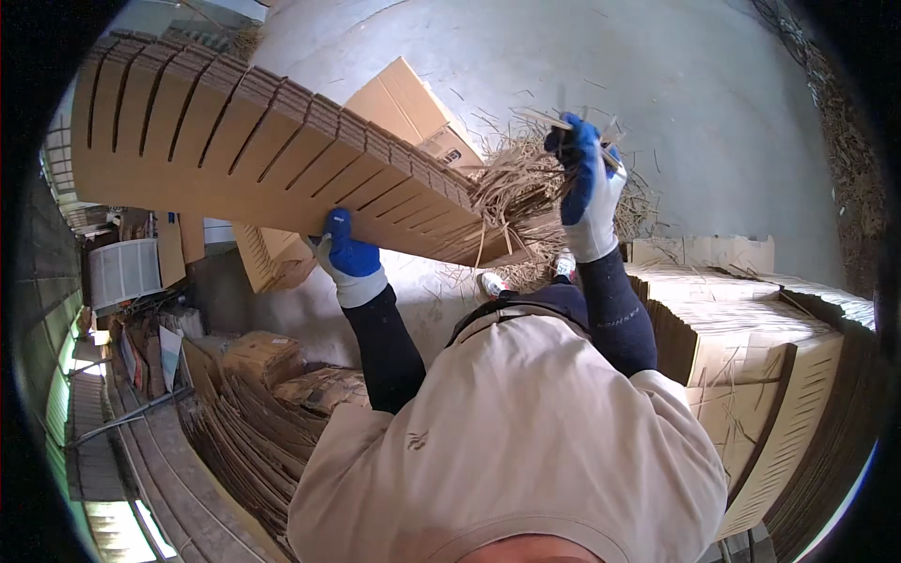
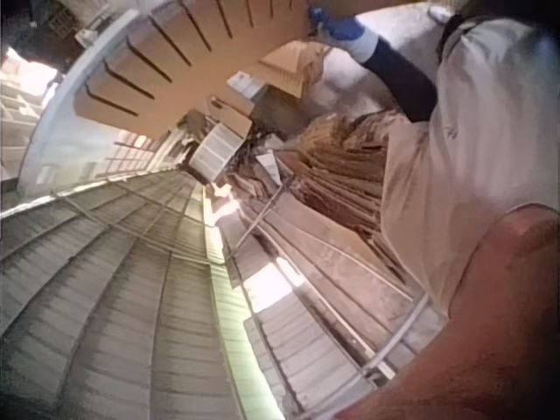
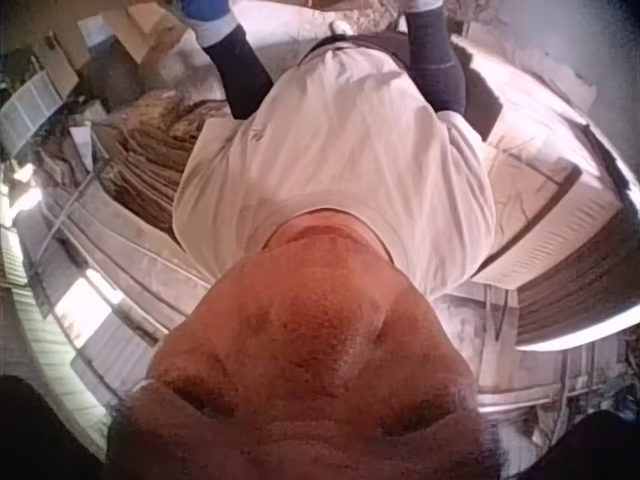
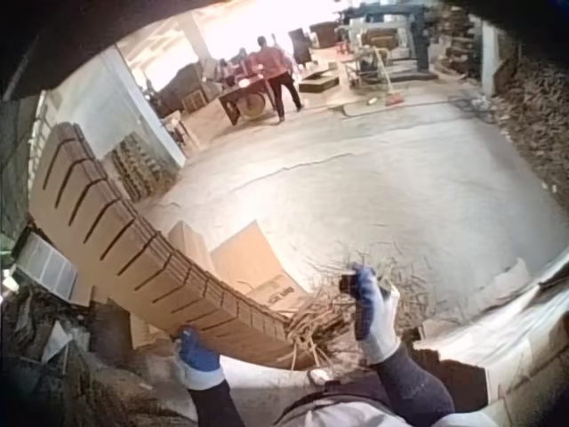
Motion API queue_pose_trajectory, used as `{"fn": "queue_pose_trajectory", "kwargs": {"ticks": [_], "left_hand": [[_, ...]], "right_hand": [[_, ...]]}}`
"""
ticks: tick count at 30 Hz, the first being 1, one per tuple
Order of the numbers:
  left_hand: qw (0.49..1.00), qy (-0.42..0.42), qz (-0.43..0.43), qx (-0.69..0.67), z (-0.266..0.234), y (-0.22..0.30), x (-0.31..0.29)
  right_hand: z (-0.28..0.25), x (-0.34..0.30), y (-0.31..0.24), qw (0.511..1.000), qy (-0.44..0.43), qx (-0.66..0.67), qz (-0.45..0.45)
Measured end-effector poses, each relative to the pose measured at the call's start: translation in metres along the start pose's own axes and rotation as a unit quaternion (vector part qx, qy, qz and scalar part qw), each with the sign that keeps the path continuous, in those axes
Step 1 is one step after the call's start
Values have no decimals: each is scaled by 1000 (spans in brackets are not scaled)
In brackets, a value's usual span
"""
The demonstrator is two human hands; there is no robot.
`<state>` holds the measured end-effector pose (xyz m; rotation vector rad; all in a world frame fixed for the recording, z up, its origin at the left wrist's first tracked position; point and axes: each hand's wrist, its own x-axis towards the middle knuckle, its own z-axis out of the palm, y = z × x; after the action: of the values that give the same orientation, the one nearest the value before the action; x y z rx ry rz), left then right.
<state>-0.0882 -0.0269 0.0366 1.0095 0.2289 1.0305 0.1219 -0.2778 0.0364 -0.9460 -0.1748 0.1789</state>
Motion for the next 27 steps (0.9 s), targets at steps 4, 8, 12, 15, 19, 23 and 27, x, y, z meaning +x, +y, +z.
{"fn": "queue_pose_trajectory", "kwargs": {"ticks": [4,8,12,15,19,23,27], "left_hand": [[1000,-2,8,-5,10,-1,-2],[991,-71,-16,-111,1,-10,-9],[975,-196,-35,-97,-11,-11,2],[997,-19,-55,-60,3,-10,-9],[989,-75,-9,-131,-22,-17,-13],[999,-5,16,-44,-1,0,-9],[996,-56,-20,-69,9,23,-7]], "right_hand": [[3,-6,-15,962,-229,-117,-90],[24,-4,-37,855,-355,-299,-230],[32,-6,-35,865,-359,-228,-266],[33,-15,-29,872,-316,-215,-307],[31,-21,-20,867,-246,-253,-351],[24,-18,-19,903,-140,-262,-312],[4,2,-19,964,-114,-208,-119]]}}
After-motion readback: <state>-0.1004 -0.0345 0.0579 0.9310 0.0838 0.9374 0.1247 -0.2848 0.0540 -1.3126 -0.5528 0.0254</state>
